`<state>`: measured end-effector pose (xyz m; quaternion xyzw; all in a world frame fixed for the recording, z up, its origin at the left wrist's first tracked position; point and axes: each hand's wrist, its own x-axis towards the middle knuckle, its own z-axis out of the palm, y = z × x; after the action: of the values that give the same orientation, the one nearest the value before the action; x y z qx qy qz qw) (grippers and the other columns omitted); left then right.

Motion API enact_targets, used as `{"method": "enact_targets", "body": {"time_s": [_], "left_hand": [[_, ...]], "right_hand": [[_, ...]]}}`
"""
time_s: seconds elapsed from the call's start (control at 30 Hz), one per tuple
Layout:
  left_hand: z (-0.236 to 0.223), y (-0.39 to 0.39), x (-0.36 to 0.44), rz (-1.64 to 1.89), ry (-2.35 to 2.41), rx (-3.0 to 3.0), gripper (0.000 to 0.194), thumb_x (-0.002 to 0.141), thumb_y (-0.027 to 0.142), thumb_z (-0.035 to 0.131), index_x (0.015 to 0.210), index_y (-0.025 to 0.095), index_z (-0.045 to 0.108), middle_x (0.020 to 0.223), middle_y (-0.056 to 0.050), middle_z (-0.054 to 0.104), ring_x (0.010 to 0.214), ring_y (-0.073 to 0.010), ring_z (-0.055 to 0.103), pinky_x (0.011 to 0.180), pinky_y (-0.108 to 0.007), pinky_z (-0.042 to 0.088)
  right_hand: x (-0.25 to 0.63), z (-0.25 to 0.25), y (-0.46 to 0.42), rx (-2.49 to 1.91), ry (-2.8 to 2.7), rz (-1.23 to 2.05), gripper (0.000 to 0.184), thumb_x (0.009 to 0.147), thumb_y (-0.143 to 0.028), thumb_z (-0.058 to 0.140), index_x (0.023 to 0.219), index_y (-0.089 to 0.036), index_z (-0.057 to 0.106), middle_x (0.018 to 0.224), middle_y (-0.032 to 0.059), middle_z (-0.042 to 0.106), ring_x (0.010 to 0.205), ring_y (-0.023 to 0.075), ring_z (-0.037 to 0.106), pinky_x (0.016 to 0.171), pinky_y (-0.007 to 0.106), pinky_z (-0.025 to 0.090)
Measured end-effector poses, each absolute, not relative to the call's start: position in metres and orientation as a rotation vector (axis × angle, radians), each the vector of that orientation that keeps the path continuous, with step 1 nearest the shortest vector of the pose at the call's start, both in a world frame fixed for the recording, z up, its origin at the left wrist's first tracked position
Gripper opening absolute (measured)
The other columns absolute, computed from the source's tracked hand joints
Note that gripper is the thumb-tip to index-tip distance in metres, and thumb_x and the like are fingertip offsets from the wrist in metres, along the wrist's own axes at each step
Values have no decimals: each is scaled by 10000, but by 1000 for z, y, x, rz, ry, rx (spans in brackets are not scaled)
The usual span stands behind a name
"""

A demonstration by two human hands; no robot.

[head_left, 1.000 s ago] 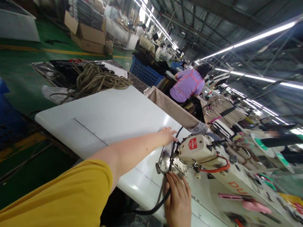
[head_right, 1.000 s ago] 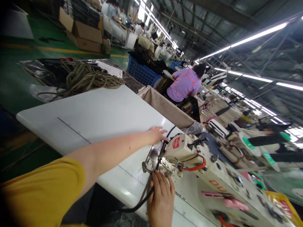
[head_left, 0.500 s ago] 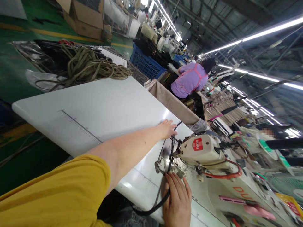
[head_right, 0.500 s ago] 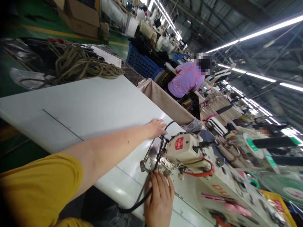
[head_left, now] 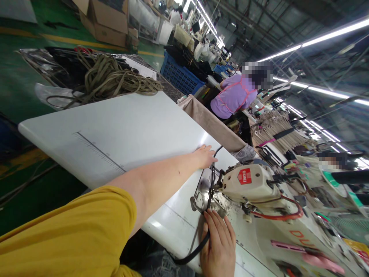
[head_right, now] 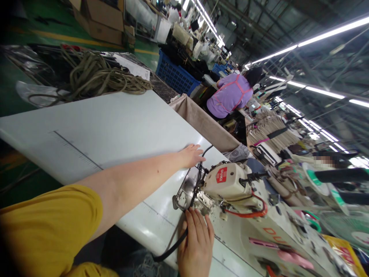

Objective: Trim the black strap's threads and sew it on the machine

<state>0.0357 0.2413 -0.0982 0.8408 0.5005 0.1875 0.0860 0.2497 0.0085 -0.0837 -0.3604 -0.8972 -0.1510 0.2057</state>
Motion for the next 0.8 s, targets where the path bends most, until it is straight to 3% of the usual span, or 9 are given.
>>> {"method": "enact_targets", "body": {"time_s": [0.23,0.8], "left_hand": [[-99,242,39,544,1473,2536,523,939,135,543,1359,422,666,1481,-42,594,1473,-336,350,1187,-552,234],[-97,242,38,538,1464,2532,503,935,113,531,1311,402,699,1460,-44,608,1454,-339,375,1178,-552,252]], "right_hand": [[250,-86,9,-1009,-2478,-427,312,1075,-243,485,1332,-174,647,1270,118,746,1188,266,686,1158,509,415],[248,-83,8,-1002,-2482,-406,307,1074,-249,495,1322,-169,657,1281,124,741,1199,265,684,1155,502,425]]}}
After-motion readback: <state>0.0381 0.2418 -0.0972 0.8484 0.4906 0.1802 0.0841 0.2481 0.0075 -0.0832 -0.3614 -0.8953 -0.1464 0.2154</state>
